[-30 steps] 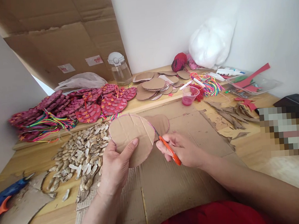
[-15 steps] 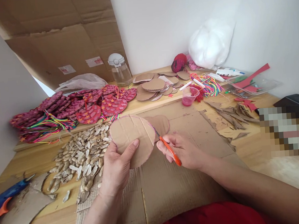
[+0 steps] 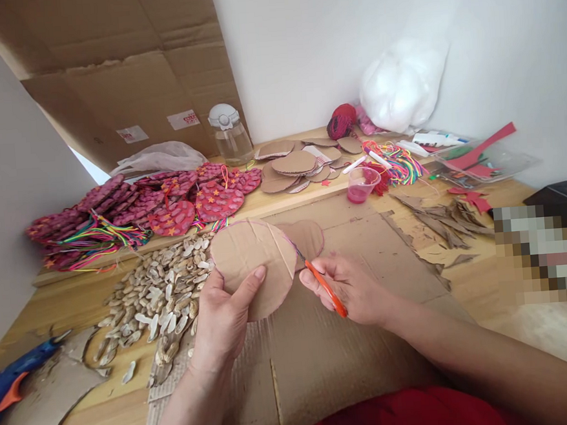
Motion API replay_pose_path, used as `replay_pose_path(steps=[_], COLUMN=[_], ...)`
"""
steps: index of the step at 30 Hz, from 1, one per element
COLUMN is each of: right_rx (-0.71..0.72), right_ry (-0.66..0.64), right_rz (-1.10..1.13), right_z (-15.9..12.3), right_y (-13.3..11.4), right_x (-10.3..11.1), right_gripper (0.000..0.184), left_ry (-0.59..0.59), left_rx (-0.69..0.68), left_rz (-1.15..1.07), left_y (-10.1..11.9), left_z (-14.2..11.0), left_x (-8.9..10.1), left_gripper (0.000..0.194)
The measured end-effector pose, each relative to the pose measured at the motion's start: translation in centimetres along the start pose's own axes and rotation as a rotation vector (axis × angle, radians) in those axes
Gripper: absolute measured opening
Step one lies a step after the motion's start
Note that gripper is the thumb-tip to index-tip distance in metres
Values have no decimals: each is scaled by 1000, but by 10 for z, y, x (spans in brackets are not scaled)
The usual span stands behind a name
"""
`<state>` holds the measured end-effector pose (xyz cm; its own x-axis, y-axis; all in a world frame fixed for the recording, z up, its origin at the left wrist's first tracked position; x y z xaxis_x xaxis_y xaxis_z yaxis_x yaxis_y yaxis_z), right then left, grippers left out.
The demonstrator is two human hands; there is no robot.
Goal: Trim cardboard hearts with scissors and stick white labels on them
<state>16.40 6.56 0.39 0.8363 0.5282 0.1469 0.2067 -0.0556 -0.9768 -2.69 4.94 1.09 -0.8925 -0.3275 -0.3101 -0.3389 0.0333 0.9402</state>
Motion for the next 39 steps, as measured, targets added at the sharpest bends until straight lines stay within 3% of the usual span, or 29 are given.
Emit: replay_pose_path(steps=[19, 39], right_rx=[3, 7], right_ry=[5, 30], right_rz=[-107, -159], right_z=[-3, -5], right_y=[-14, -10], right_x=[3, 2], right_gripper=[54, 54], left_ry=[5, -4], left_rx=[43, 56], left_rz=[5, 20], left_y=[5, 9], left_z=[-2, 0], left_x=[-1, 1], left_gripper=[76, 77])
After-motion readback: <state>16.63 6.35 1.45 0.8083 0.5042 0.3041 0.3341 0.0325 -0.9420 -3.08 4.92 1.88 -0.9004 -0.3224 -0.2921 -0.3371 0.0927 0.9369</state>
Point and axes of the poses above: each hand's wrist, its own z-axis towards the middle knuckle, its own x-axis out of the back of the hand, y = z × x, the point moved 6 cm from there along z, towards the middle knuckle, and after that the axes turned 3 degrees about -z, right-handed, at the moved point
